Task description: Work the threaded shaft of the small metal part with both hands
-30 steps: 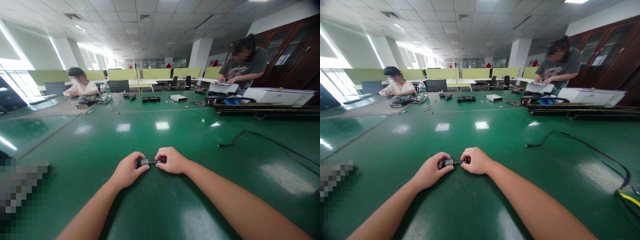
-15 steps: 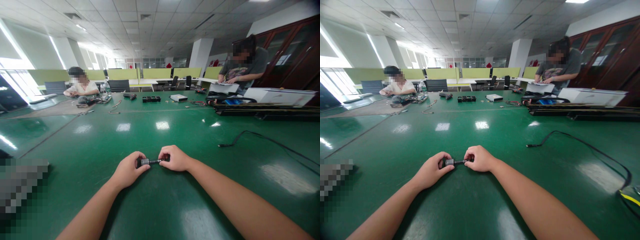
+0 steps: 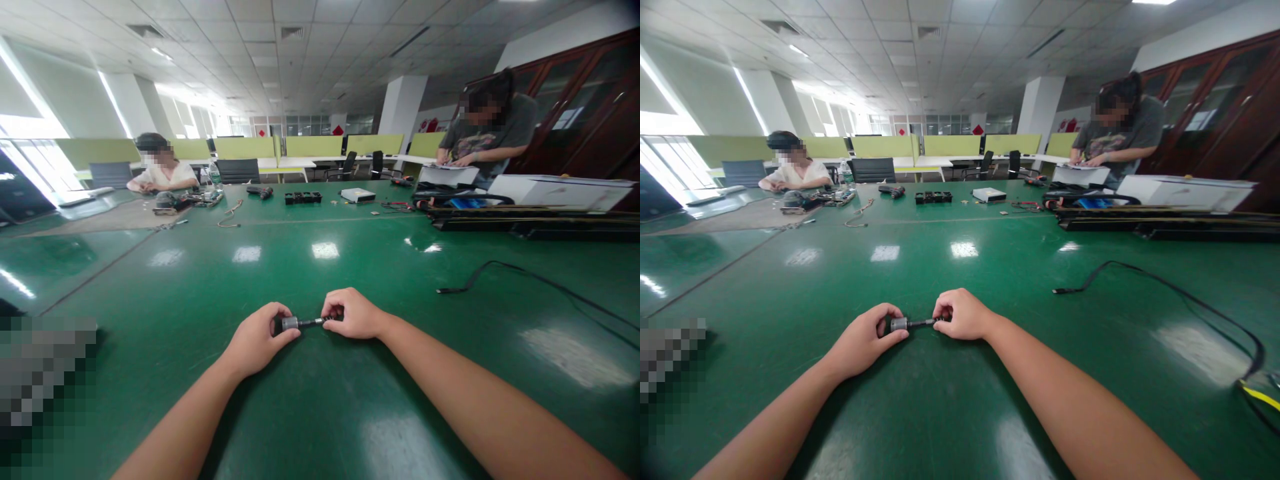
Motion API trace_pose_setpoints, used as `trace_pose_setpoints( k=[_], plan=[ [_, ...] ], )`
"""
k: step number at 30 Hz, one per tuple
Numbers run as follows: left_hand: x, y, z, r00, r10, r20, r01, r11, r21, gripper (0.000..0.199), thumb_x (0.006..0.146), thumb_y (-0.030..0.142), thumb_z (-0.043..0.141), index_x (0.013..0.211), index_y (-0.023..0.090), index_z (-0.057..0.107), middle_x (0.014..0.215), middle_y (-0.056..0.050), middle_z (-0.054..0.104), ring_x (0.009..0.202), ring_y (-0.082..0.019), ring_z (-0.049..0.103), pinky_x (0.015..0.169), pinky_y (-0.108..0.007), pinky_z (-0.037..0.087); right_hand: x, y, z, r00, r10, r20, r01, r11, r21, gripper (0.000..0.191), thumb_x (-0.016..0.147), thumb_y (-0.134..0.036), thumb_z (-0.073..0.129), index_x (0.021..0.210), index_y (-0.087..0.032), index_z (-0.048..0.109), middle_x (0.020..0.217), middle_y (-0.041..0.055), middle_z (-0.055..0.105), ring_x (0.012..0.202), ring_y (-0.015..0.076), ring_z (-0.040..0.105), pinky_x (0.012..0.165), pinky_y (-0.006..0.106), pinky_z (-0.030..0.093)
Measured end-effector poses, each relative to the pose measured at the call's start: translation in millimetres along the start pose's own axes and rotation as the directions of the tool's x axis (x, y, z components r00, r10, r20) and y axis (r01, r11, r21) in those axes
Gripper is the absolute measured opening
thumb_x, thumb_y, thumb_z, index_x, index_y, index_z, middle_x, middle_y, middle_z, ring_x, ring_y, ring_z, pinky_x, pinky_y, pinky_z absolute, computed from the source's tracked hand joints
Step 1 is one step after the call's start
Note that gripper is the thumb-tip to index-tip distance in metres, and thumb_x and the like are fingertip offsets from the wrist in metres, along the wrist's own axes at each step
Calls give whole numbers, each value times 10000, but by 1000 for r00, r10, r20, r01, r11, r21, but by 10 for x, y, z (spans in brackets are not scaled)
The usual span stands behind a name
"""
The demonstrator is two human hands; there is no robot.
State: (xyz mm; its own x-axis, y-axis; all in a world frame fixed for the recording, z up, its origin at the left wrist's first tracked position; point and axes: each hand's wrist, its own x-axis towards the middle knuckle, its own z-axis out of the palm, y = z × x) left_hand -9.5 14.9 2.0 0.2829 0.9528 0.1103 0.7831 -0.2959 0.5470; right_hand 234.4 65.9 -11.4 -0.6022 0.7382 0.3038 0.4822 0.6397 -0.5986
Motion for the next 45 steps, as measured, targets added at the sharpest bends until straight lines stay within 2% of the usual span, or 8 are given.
trace_pose_setpoints(
  k=[5,9,11,19,25,30,39,45],
  plan=[
    [9,-5,9,1000,-1,-4,1,1000,3,294,818,429,642,1018,213,636,749,23,576,663,-169,520,600,-261,358,24,-14,58,1000,15,-10,-15,999,47,91,681,-165,733,771,-147,728,686,7,628,608,117,535,580,235,418],
    [14,-10,12,1000,5,-14,-6,1000,-4,289,818,404,642,1030,208,625,770,18,586,676,-170,523,611,-261,361,47,-58,139,998,60,28,-65,970,235,469,685,-95,685,1150,-154,676,854,28,714,636,111,551,640,243,461],
    [15,-13,11,1000,5,-9,-5,1000,-3,288,822,405,640,1031,208,619,769,19,582,672,-170,520,611,-261,361,48,-81,159,996,71,45,-81,956,284,573,673,-50,647,1236,-154,625,934,38,733,598,94,520,629,239,462],
    [1,-40,18,999,49,-22,-50,998,-39,333,806,393,665,1066,222,545,731,56,527,629,-146,496,610,-249,370,58,-99,171,994,104,37,-109,963,245,370,706,-145,693,1076,-146,707,855,35,725,542,81,444,553,220,395],
    [15,-38,4,1000,19,-8,-20,997,-71,277,932,455,486,976,213,613,674,45,529,611,-146,489,586,-250,354,59,-107,191,994,104,33,-109,964,244,333,727,-171,698,1058,-148,713,820,24,703,551,81,464,560,215,397],
    [27,-34,-12,998,61,2,-61,997,-56,289,905,440,548,1027,221,691,793,6,625,662,-155,516,621,-260,375,59,-112,199,994,108,24,-110,962,249,319,722,-166,698,1039,-147,720,784,15,688,548,82,468,555,213,394],
    [14,-40,-5,994,108,16,-106,992,-61,297,853,420,641,1057,217,711,878,-21,656,721,-164,555,668,-264,412,49,-117,186,994,105,10,-102,938,331,350,709,-166,680,1055,-121,698,761,17,668,544,86,470,550,221,404],
    [25,-32,-18,988,149,41,-146,986,-77,249,799,378,714,1015,255,730,870,-3,662,737,-162,560,672,-252,406,24,-138,164,998,25,65,-37,979,198,289,696,-128,674,981,-143,718,728,2,626,615,111,523,594,228,425]
  ],
)
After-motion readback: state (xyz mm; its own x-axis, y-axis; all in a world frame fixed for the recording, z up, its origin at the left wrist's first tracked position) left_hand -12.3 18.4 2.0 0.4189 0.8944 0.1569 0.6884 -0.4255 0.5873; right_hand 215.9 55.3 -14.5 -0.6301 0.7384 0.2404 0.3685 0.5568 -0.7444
